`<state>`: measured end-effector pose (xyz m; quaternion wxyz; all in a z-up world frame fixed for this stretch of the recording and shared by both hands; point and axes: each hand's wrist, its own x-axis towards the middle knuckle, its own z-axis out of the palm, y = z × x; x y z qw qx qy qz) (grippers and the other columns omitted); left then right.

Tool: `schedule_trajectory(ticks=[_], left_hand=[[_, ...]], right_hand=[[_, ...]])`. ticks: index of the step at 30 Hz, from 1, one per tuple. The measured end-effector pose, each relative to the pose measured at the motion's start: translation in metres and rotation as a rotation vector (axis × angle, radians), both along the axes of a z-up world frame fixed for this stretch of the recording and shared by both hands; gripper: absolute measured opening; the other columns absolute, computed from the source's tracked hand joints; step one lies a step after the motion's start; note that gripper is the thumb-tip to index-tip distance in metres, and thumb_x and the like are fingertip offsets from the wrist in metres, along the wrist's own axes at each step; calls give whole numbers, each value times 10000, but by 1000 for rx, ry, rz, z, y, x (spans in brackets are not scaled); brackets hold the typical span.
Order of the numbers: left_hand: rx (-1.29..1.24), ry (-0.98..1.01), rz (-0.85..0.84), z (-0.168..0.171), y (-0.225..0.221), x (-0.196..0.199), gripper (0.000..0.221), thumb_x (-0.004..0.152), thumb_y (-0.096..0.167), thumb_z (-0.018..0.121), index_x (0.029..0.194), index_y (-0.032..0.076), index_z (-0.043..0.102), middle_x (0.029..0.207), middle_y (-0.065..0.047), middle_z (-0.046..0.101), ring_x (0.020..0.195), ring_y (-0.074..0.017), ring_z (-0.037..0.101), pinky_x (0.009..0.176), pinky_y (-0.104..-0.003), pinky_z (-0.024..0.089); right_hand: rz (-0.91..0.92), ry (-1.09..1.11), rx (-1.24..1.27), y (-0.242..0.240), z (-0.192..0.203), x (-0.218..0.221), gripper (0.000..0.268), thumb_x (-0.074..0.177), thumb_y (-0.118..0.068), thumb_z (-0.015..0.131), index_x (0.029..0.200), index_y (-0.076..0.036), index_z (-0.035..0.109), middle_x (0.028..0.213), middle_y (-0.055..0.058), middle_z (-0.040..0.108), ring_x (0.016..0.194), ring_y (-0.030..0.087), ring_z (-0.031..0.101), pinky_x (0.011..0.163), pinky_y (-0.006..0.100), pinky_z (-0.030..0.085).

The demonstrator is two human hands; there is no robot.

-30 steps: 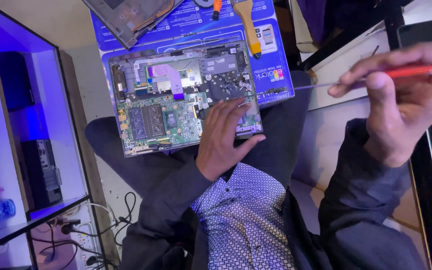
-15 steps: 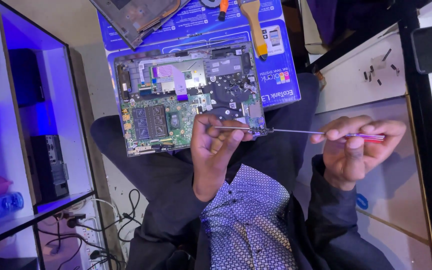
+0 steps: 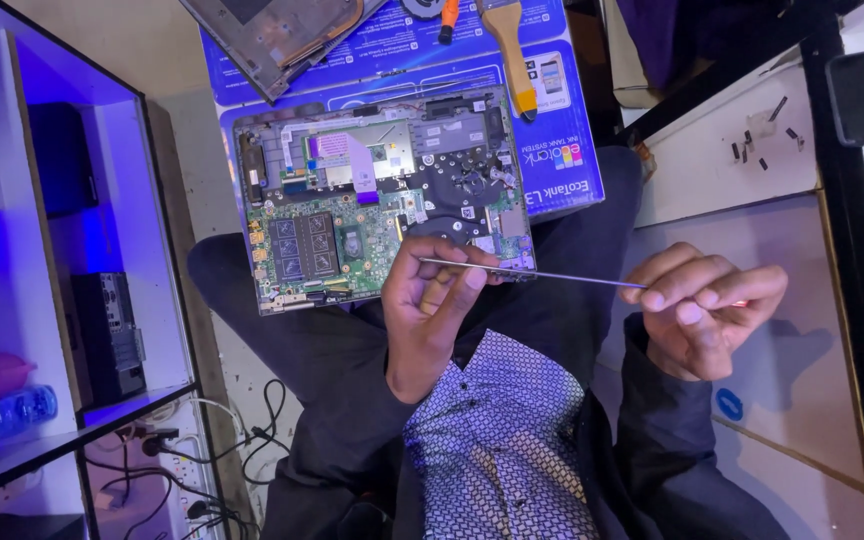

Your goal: Reinstalling a motherboard into a laptop chassis, including fastening screws and connecting internal ribbon cables.

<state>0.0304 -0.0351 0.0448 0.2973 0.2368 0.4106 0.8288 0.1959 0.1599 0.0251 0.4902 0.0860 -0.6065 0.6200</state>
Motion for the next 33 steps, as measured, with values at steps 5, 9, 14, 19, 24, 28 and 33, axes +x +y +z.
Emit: schedule_trajectory(ticks=[5,9,14,19,24,28,33], left_hand=[[17,30,-16,-3,-2,-2,252,979,-30,659,1142,49,484,1117,-173,694,970,-222,701,941,-349,603],[-12,55,8,-2,-2,-1,262,961,-50,667,1126,51,490,1093,-166,702,955,-209,705,913,-322,599],[-40,23,17,2,-3,0,266,949,-68,658,1125,43,492,1086,-172,688,967,-222,699,924,-349,607],[-47,57,36,3,-1,2,324,947,-76,651,1187,41,468,1116,-172,676,1021,-225,687,976,-354,579],[-271,649,284,14,0,-1,271,912,21,687,1158,23,571,1252,-140,637,1159,-276,648,1062,-404,535],[-420,944,357,8,-2,-5,196,921,187,729,1099,110,755,1420,-151,501,1353,-343,483,1185,-496,396],[-375,1041,320,14,-2,-12,149,872,146,794,1011,100,770,1142,-24,668,1096,-231,618,1140,-481,402]], right_hand=[[-14,17,-1,-4,1,-2,202,903,-56,526,1045,-175,445,891,49,682,811,192,687,717,268,619],[-11,22,29,-3,1,-3,181,928,-81,551,1049,-171,451,886,44,681,815,193,694,722,273,626],[43,68,69,-2,-2,-4,106,917,-158,560,1002,-169,498,851,49,703,827,213,702,765,327,609],[2,47,94,-2,-1,0,116,945,-225,595,998,-180,502,825,34,703,818,208,704,749,318,627],[-69,-10,109,-13,7,7,104,953,-165,572,1005,-175,483,788,43,680,791,196,701,727,310,627],[-166,-81,118,-20,17,9,150,970,-224,607,969,-177,464,765,47,669,735,203,696,701,318,619],[-181,-132,198,-22,23,12,196,989,-295,621,865,-171,531,767,45,695,712,192,704,708,319,605]])
